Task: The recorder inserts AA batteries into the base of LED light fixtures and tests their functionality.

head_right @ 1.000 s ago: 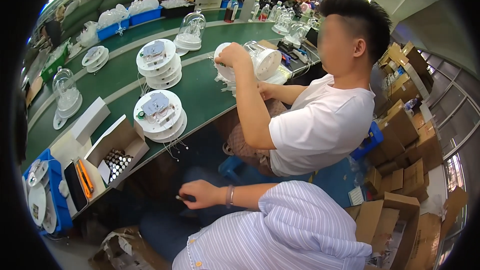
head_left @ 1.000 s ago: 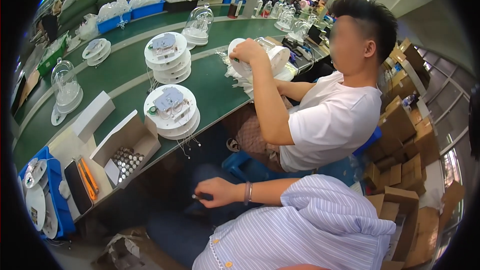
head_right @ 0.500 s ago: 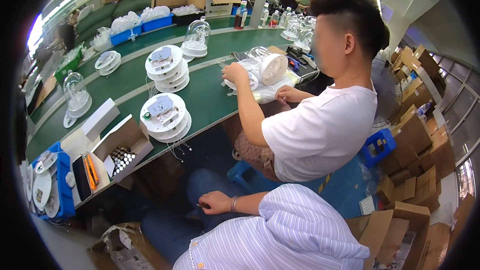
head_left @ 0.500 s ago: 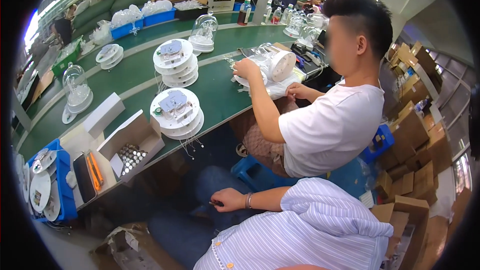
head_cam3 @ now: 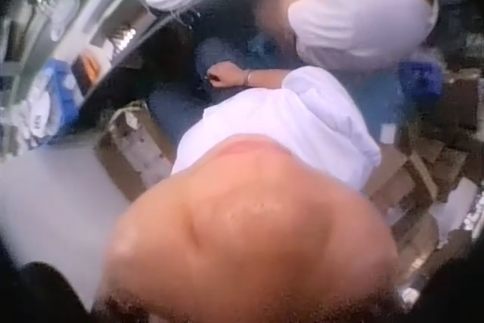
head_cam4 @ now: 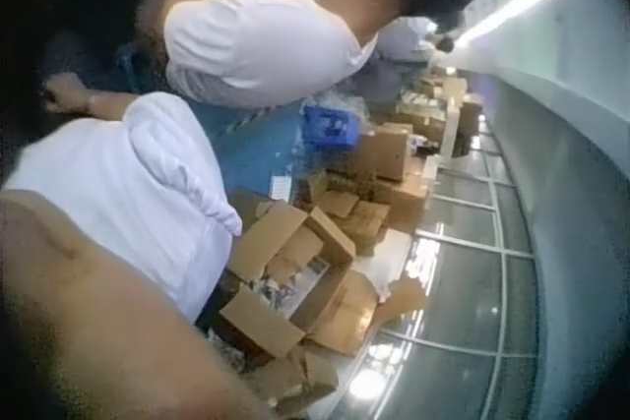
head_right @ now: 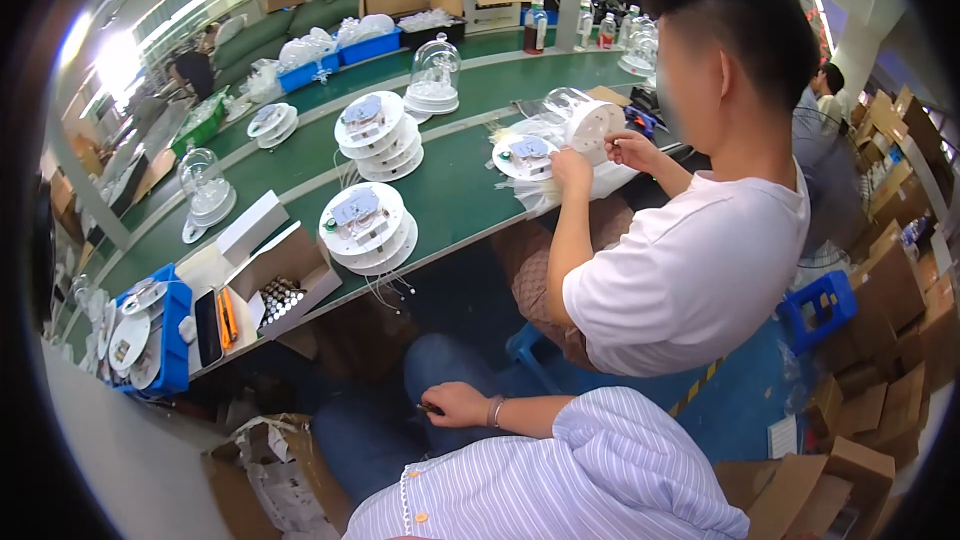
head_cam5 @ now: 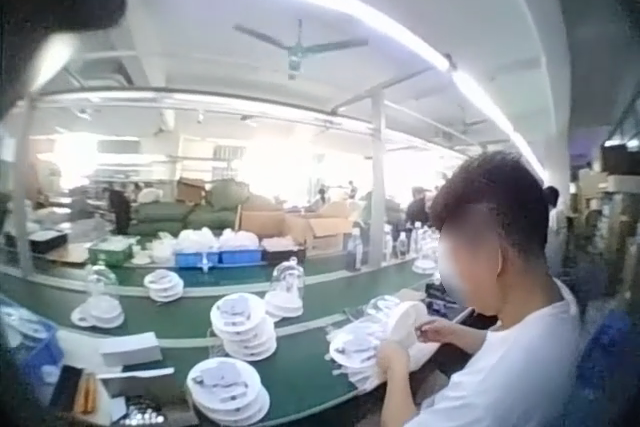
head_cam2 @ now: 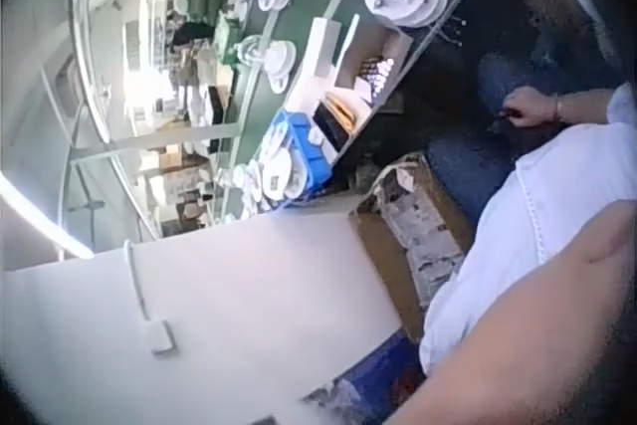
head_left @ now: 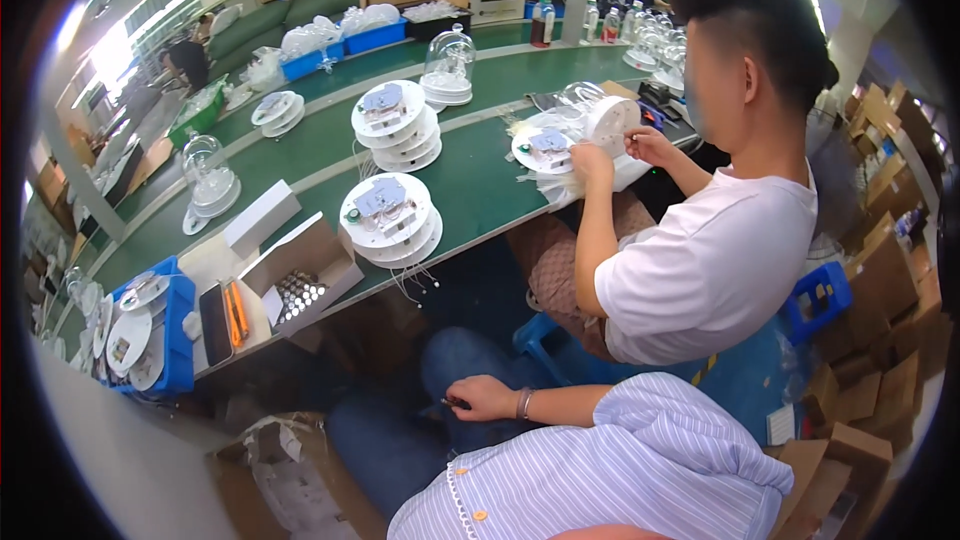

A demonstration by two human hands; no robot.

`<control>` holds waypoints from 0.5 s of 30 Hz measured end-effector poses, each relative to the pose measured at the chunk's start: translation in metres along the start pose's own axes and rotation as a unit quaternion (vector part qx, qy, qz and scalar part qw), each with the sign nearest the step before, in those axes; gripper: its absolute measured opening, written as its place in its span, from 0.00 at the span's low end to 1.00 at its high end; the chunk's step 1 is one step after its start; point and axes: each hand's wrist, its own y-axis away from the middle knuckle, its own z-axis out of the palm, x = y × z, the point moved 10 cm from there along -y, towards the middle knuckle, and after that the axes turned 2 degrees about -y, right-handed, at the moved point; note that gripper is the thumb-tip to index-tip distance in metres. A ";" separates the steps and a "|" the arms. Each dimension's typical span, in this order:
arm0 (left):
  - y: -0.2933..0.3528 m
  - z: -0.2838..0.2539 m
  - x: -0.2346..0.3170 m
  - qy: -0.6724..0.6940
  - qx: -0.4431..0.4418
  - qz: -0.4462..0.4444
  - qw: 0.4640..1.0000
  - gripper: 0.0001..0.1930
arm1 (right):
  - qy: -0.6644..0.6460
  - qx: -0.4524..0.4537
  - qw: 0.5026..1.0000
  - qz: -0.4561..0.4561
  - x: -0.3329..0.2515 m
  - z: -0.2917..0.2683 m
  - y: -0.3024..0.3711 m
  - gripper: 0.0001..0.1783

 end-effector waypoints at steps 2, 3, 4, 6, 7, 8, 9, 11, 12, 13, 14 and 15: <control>0.003 -0.017 -0.004 -0.009 0.013 -0.007 1.000 0.16 | -0.017 -0.008 1.000 -0.018 -0.008 0.004 -0.003 0.09; 0.005 -0.026 -0.007 -0.014 0.020 -0.010 1.000 0.16 | -0.038 0.003 0.998 -0.040 -0.015 0.007 -0.003 0.10; 0.006 -0.039 -0.014 -0.023 0.028 -0.016 0.999 0.16 | -0.062 0.012 0.996 -0.063 -0.024 0.008 -0.004 0.10; 0.016 -0.073 -0.037 -0.047 0.041 -0.027 0.998 0.16 | -0.073 -0.011 0.995 -0.065 -0.029 0.011 -0.007 0.09; 0.024 -0.095 -0.053 -0.063 0.046 -0.035 0.996 0.16 | -0.075 -0.014 0.994 -0.076 -0.030 0.012 -0.008 0.09; 0.033 -0.115 -0.072 -0.074 0.057 -0.049 0.994 0.16 | -0.074 -0.018 0.993 -0.096 -0.037 0.012 -0.012 0.09; 0.045 -0.136 -0.092 -0.086 0.068 -0.065 0.992 0.16 | -0.084 -0.023 0.991 -0.098 -0.047 0.013 -0.006 0.09; 0.046 -0.138 0.062 0.183 0.082 -0.078 0.976 0.17 | -0.095 0.020 0.995 -0.030 -0.015 -0.015 0.006 0.09; 0.057 -0.166 0.126 0.417 0.101 -0.116 0.896 0.18 | -0.118 0.040 0.992 -0.016 -0.015 -0.024 0.012 0.08; 0.061 -0.176 0.157 0.327 0.032 -0.125 0.936 0.20 | -0.121 0.035 0.992 -0.028 -0.021 -0.029 0.012 0.08; 0.067 -0.175 0.181 0.231 -0.043 -0.135 0.963 0.22 | -0.132 0.037 0.990 -0.023 -0.022 -0.032 0.013 0.08; 0.076 -0.164 0.202 0.381 -0.056 -0.159 0.909 0.22 | -0.144 0.032 0.989 -0.019 -0.024 -0.032 0.015 0.08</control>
